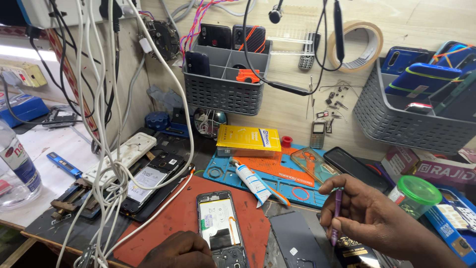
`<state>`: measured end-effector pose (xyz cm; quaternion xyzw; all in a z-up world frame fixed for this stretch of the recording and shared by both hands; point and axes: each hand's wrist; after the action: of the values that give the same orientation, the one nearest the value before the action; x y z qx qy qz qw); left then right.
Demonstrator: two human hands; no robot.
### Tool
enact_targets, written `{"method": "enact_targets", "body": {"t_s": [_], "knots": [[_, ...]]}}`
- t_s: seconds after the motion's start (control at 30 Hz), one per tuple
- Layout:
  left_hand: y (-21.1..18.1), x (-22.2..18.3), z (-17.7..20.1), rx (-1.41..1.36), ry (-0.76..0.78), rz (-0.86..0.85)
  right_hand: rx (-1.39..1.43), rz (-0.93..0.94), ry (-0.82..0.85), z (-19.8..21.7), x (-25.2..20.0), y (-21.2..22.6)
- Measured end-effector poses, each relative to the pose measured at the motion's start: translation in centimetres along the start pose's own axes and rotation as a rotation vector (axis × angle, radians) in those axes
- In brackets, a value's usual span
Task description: The person uses a screwdriver to remove screws from a disassembled smartphone, then applies adhesive from a tube to the phone's internal frame.
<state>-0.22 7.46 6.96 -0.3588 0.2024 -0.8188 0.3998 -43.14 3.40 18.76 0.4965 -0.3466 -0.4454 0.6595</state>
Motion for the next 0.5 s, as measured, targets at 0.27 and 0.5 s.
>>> {"method": "enact_targets", "body": {"t_s": [0.27,0.5], "knots": [[-1.7,2.0,0.8,-0.068,-0.007,-0.125,-0.03,-0.096,-0.09,-2.4,-0.3,2.5],[-3.4,3.5,2.4,-0.348,0.03,0.467,-0.014,-0.122,-0.046,-3.2,-0.4,3.0]]}}
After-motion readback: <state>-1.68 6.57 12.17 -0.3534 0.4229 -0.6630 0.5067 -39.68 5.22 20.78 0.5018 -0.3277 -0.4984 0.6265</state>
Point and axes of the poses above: each hand's wrist, its own x-axis towards the middle knuckle, its own z-axis out of the back of the hand, y = z × x, and after that the axes turned 11 degrees about -y, right-handed
